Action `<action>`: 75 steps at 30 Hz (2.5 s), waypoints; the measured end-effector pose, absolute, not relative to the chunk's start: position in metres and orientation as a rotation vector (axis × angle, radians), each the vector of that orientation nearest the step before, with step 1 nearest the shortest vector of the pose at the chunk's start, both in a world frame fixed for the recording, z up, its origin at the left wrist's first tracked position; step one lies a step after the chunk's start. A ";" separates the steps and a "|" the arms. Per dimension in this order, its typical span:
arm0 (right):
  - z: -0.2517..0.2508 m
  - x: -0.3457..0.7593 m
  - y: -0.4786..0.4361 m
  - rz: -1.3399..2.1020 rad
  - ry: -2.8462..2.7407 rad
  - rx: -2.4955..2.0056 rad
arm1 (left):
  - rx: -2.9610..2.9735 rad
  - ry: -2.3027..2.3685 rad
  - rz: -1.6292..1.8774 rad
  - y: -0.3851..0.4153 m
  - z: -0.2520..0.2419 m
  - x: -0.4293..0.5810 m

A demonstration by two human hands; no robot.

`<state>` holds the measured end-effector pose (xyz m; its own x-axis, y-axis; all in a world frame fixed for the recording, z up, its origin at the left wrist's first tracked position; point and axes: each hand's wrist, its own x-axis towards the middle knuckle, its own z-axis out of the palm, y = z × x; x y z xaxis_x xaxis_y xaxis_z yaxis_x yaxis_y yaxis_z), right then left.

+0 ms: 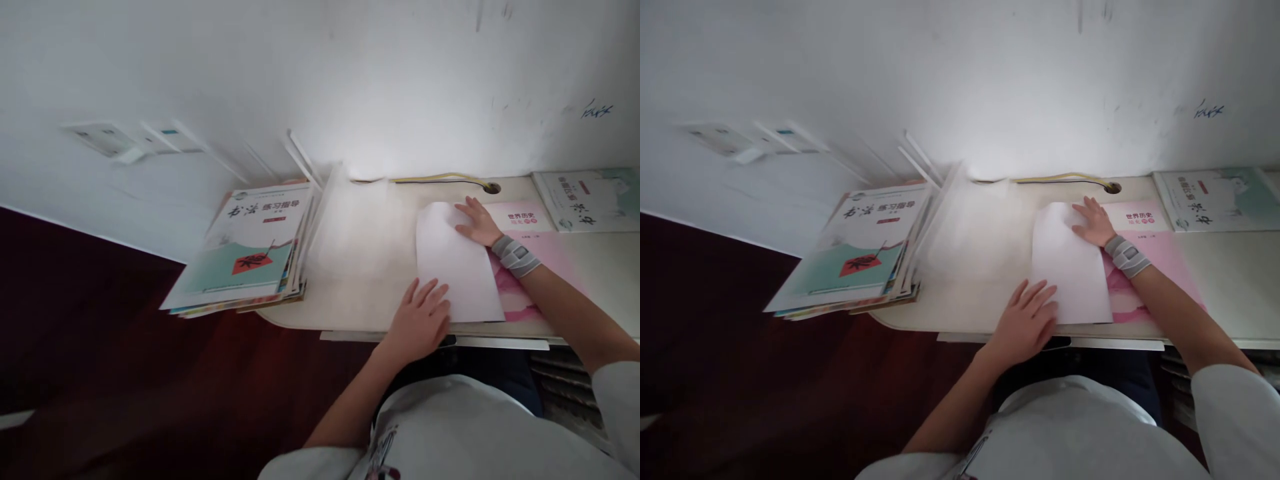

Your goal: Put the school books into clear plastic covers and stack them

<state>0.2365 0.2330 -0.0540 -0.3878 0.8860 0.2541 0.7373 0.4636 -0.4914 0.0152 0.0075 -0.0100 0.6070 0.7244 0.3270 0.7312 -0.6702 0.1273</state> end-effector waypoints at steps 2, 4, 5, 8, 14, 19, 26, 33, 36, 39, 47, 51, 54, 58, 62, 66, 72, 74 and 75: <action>-0.052 0.238 0.233 0.457 -2.176 -1.344 | -2.771 -1.150 -0.597 0.004 -0.011 0.034; -0.048 0.240 0.232 0.539 -2.101 -1.345 | -2.721 -1.058 -0.623 0.005 -0.013 0.049; -0.045 0.241 0.232 0.583 -2.066 -1.342 | -2.693 -1.046 -0.629 0.006 -0.014 0.054; -0.039 0.244 0.227 0.697 -2.034 -1.282 | -2.650 -1.092 -0.608 0.010 -0.018 0.057; -0.040 0.244 0.225 0.663 -2.190 -1.183 | -2.557 -1.126 -0.621 0.006 -0.025 0.050; -0.044 0.244 0.230 0.633 -2.309 -1.153 | -2.565 -1.093 -0.634 0.003 -0.026 0.051; -0.045 0.239 0.226 0.625 -2.294 -1.120 | -2.454 -1.154 -0.632 -0.003 -0.019 0.047; -0.048 0.239 0.227 0.585 -2.246 -1.185 | -2.434 -1.205 -0.626 -0.003 -0.023 0.048; -0.049 0.241 0.229 0.578 -2.220 -1.191 | -2.416 -1.270 -0.622 0.003 -0.027 0.047; -0.048 0.241 0.228 0.569 -2.220 -1.179 | -2.477 -1.323 -0.532 0.004 -0.028 0.048; -0.043 0.237 0.222 0.521 -2.463 -1.096 | -2.531 -1.375 -0.367 -0.002 -0.018 0.037; -0.043 0.235 0.222 0.461 -2.484 -1.098 | -2.583 -1.305 -0.424 -0.005 -0.019 0.051; -0.043 0.235 0.221 0.447 -2.416 -1.146 | -2.631 -1.207 -0.498 -0.004 -0.023 0.059; -0.042 0.235 0.220 0.470 -2.467 -1.133 | -2.662 -1.181 -0.518 -0.001 -0.030 0.056; -0.044 0.234 0.221 0.424 -2.520 -1.091 | -2.627 -1.211 -0.601 -0.002 -0.034 0.047; -0.044 0.234 0.221 0.394 -2.540 -1.079 | -2.588 -1.200 -0.627 -0.004 -0.032 0.042; -0.043 0.233 0.219 0.398 -2.606 -1.057 | -2.610 -1.249 -0.526 -0.007 -0.028 0.046; -0.045 0.231 0.219 0.378 -2.643 -1.052 | -2.643 -1.281 -0.540 -0.004 -0.025 0.044; -0.046 0.230 0.219 0.369 -2.653 -1.061 | -2.646 -1.318 -0.570 -0.002 -0.022 0.039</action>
